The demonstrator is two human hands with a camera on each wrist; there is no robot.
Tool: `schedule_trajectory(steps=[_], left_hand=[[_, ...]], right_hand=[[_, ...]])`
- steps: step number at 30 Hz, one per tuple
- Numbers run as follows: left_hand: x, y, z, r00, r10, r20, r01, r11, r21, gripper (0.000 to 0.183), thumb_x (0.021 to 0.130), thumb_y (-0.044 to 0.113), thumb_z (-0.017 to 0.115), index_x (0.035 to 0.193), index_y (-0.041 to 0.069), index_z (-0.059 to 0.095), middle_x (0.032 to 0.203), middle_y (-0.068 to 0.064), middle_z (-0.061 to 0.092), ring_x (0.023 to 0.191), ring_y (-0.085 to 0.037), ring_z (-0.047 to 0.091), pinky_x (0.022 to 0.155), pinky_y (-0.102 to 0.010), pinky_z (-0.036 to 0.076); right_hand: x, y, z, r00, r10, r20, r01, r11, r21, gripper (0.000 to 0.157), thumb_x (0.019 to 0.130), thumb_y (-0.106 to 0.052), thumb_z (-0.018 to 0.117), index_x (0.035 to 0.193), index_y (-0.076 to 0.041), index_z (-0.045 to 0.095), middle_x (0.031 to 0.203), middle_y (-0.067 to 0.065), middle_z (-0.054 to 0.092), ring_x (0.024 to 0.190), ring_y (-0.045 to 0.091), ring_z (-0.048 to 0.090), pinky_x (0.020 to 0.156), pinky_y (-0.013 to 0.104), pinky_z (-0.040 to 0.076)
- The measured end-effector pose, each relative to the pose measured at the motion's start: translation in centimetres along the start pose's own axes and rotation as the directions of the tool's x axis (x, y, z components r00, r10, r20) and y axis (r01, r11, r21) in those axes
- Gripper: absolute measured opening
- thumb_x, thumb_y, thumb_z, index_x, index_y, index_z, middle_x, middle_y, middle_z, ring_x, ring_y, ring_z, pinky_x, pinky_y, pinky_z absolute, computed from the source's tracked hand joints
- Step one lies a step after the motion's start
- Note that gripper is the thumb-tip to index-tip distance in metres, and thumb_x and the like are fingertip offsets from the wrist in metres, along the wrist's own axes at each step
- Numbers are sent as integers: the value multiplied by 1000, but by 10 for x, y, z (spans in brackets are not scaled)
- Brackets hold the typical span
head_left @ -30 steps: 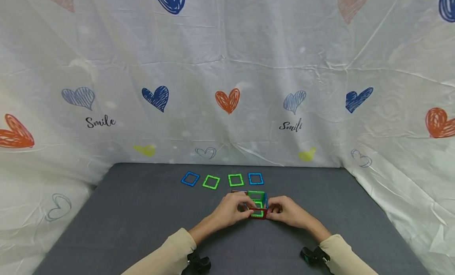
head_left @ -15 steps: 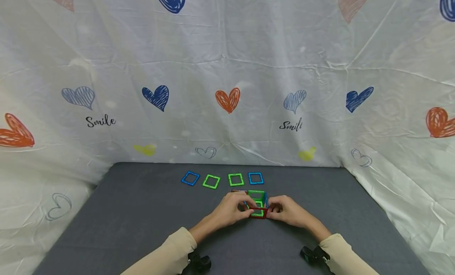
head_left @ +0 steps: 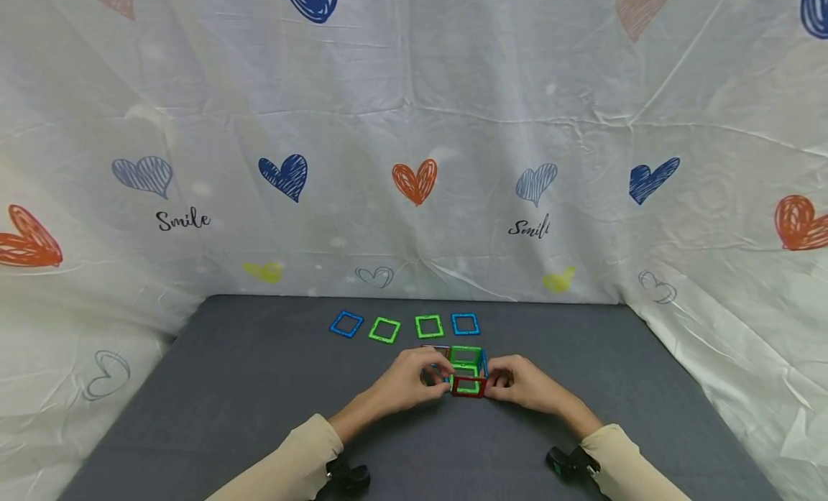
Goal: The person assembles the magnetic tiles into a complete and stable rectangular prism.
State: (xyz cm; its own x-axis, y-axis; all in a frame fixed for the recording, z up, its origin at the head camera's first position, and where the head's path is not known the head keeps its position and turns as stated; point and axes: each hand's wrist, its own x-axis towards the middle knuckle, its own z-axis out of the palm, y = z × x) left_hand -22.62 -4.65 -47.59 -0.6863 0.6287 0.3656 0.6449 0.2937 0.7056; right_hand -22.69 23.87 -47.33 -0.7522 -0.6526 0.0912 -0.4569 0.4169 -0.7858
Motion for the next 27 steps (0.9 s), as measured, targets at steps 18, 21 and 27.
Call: schedule_trajectory(steps=[18, 21, 27], left_hand=[[-65, -23, -77, 998, -68, 1, 68, 994, 87, 17, 90, 5, 79, 106, 7, 73, 97, 2, 67, 82, -6, 64, 62, -26, 55], [-73, -28, -86, 997, -75, -5, 75, 992, 99, 19, 89, 5, 79, 107, 7, 72, 97, 2, 67, 83, -8, 64, 62, -27, 55], [-87, -38, -102, 996, -85, -18, 87, 987, 134, 28, 89, 14, 82, 114, 8, 70, 103, 0, 68, 86, -14, 65, 64, -28, 55]], right_hand=[[0, 0, -4, 998, -13, 65, 9, 998, 66, 11, 92, -10, 78, 95, -9, 68, 87, 3, 67, 68, 14, 62, 60, 26, 50], [0, 1, -4, 998, -12, 67, 7, 997, 74, 12, 91, -10, 79, 95, -9, 68, 87, 4, 67, 68, 14, 62, 60, 26, 51], [-1, 0, -4, 998, 1, 69, -7, 996, 88, 12, 91, -10, 79, 96, -7, 68, 87, 4, 67, 68, 13, 61, 61, 25, 50]])
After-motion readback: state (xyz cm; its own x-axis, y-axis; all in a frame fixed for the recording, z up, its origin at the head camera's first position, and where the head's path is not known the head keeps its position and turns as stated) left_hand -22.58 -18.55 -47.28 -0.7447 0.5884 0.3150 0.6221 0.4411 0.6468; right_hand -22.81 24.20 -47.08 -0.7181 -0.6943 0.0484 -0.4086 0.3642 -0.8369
